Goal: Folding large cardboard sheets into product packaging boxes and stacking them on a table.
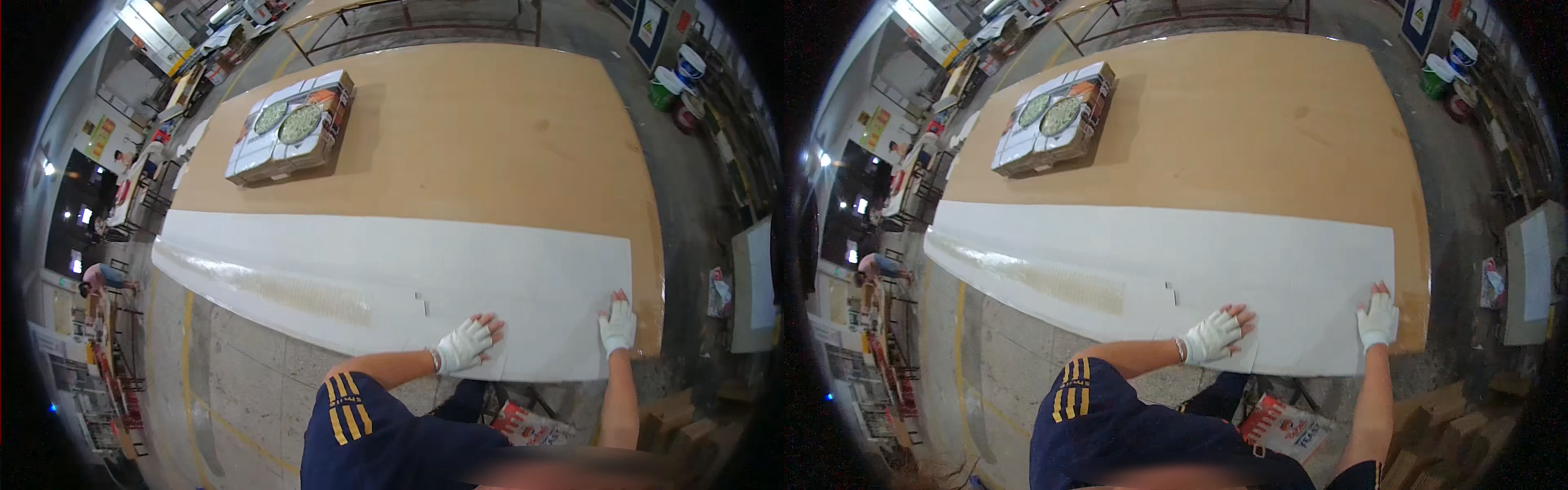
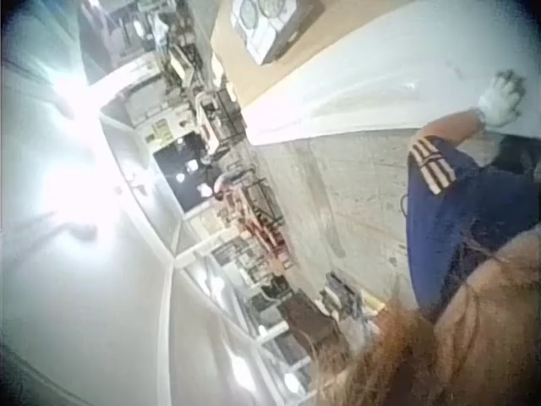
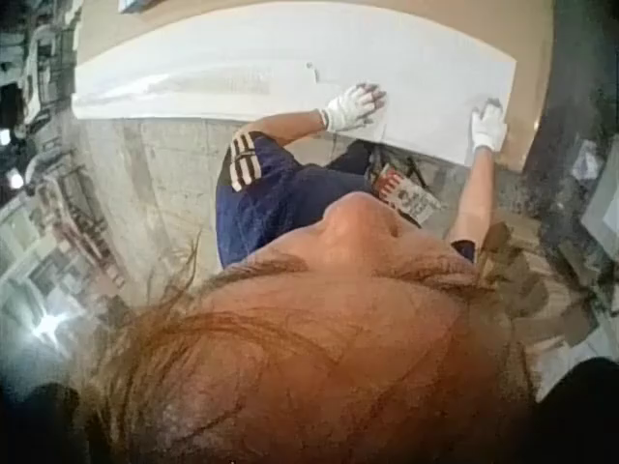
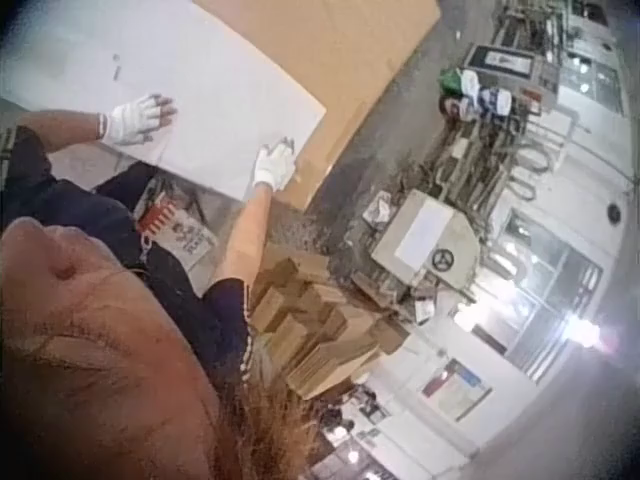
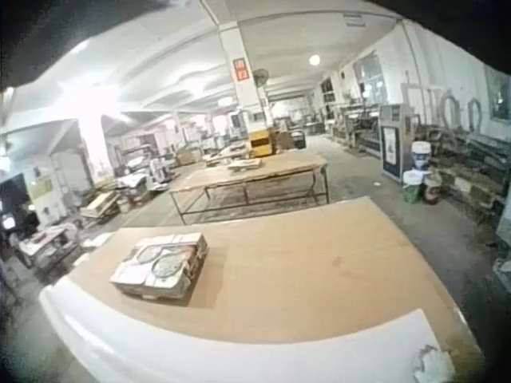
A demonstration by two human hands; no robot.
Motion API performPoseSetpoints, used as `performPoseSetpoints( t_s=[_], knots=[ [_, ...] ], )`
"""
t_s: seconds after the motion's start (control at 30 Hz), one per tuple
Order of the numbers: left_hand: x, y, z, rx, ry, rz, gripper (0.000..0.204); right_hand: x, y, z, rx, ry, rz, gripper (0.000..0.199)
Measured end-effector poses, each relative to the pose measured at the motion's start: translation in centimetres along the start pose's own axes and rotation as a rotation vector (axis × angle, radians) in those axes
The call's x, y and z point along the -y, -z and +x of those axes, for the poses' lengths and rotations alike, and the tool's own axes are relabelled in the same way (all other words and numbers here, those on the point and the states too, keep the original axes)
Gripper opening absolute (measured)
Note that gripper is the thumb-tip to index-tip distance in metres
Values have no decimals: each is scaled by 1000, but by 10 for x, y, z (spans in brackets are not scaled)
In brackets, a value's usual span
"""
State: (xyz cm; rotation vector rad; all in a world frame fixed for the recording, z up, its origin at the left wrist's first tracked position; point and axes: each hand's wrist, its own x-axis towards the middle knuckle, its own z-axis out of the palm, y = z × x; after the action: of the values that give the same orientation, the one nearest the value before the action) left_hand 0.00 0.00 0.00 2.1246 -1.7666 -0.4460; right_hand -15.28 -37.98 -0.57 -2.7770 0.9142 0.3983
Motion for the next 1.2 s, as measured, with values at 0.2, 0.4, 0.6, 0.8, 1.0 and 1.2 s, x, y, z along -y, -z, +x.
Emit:
performPoseSetpoints(
  t_s=[0.2,0.4,0.6,0.8,1.0,1.2],
  knots=[
    [15,19,22,-11,-4,43,62,7,0,25,-76,-132,-191,64],
    [17,4,15,34,-3,73,62,4,-12,24,-180,-66,-46,65],
    [15,-1,19,-24,23,18,66,-2,-18,23,-218,-83,-10,64],
    [3,-9,22,34,132,97,63,-5,-25,28,-267,-59,41,64],
    [-4,-19,23,-34,214,103,52,-2,-14,25,-253,-45,50,64],
    [-18,-11,20,-14,296,201,49,-8,-32,31,-360,37,49,62]
  ],
)
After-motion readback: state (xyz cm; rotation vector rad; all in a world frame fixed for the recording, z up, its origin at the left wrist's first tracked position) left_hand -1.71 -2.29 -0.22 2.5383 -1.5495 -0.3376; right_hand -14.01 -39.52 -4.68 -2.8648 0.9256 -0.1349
